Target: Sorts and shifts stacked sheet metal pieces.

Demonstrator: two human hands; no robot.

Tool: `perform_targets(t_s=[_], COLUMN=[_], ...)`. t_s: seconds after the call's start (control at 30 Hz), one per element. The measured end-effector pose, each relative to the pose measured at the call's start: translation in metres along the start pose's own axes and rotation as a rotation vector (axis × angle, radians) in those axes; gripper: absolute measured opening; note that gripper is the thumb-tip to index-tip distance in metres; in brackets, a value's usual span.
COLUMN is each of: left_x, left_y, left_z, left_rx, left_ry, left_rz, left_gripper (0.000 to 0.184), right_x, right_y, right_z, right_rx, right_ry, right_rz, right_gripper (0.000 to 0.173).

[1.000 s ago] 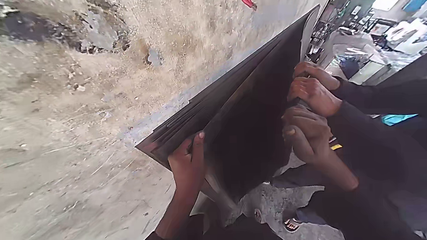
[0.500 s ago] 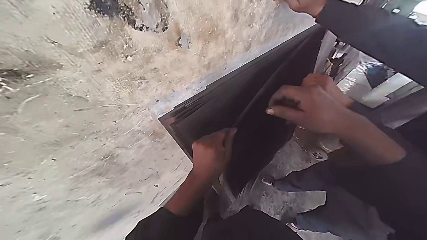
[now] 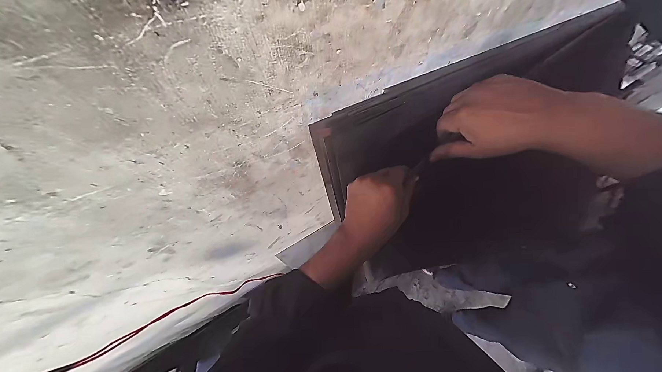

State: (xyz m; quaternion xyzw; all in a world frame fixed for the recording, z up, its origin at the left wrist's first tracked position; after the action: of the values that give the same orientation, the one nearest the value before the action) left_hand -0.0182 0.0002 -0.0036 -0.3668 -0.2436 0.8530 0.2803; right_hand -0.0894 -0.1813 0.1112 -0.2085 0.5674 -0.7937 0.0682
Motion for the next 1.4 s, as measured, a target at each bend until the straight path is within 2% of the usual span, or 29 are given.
perform_targets(t_s=[0.1, 0.23, 0.37, 0.47, 0.5, 0.57, 0.67, 0.77, 0.9, 1.03, 1.1, 1.17, 1.27, 1.4], left_x=[0.006, 0.011, 0.006, 0.014, 0.022, 0.034, 0.031, 0.009, 0.003, -0.004, -0.009, -0.014, -0.027, -0.026], left_y=[0.005, 0.01, 0.003, -0.009, -0.014, -0.025, -0.039, -0.036, -0.023, -0.034, -0.038, -0.039, -0.042, -0.036], left_z=[0.003, 0.002, -0.002, -0.005, -0.008, -0.02, -0.034, -0.036, -0.029, -0.011, -0.004, 0.001, 0.0, 0.004], left_rx=[0.039, 0.084, 0.073, 0.168, 0.238, 0.322, 0.125, -0.223, -0.477, -0.242, -0.167, -0.188, -0.277, -0.358], left_ry=[-0.018, -0.024, -0.071, 0.033, 0.054, 0.06, -0.045, -0.166, -0.139, -0.162, -0.175, -0.178, -0.176, -0.084], left_rz=[0.045, 0.076, -0.043, -0.111, -0.106, 0.037, 0.314, 0.296, 0.27, 0.287, 0.214, 0.084, 0.0, 0.119], left_gripper=[0.017, 0.015, 0.021, 0.023, 0.028, 0.041, 0.049, 0.059, 0.057, 0.052, 0.035, 0.027, 0.025, 0.029], right_x=[-0.003, -0.001, 0.004, 0.014, 0.02, 0.03, 0.041, 0.051, 0.072, 0.082, 0.084, 0.089, 0.094, 0.097], right_y=[0.003, 0.005, 0.006, 0.01, 0.013, 0.016, 0.016, 0.013, 0.009, 0.009, 0.007, 0.008, 0.008, 0.006], right_z=[-0.008, -0.021, -0.022, -0.022, -0.024, -0.026, -0.03, -0.035, -0.047, -0.05, -0.05, -0.052, -0.052, -0.055], right_rx=[0.088, 0.116, 0.123, 0.063, 0.024, -0.069, -0.165, -0.192, -0.228, -0.237, -0.246, -0.257, -0.241, -0.228], right_ry=[-0.051, -0.01, -0.021, -0.027, -0.019, 0.021, 0.057, 0.054, 0.121, 0.119, 0.139, 0.152, 0.147, 0.162], right_rz=[0.004, -0.03, 0.036, 0.094, 0.11, 0.121, 0.079, 0.077, 0.067, 0.138, 0.157, 0.174, 0.223, 0.238], right_gripper=[0.067, 0.065, 0.067, 0.07, 0.069, 0.068, 0.068, 0.065, 0.062, 0.059, 0.059, 0.059, 0.06, 0.061])
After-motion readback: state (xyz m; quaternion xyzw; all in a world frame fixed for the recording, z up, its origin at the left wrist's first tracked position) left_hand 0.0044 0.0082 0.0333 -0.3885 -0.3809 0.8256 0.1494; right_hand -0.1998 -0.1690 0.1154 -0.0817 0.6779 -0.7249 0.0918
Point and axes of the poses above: each hand's wrist, its own x-axis away from the middle knuckle, its own y-axis out of the palm, z = x × y, the point moved 3 cm from there along -x, towards the middle knuckle, and after that the axes turned 14 degrees about -y, right-handed, at the moved point
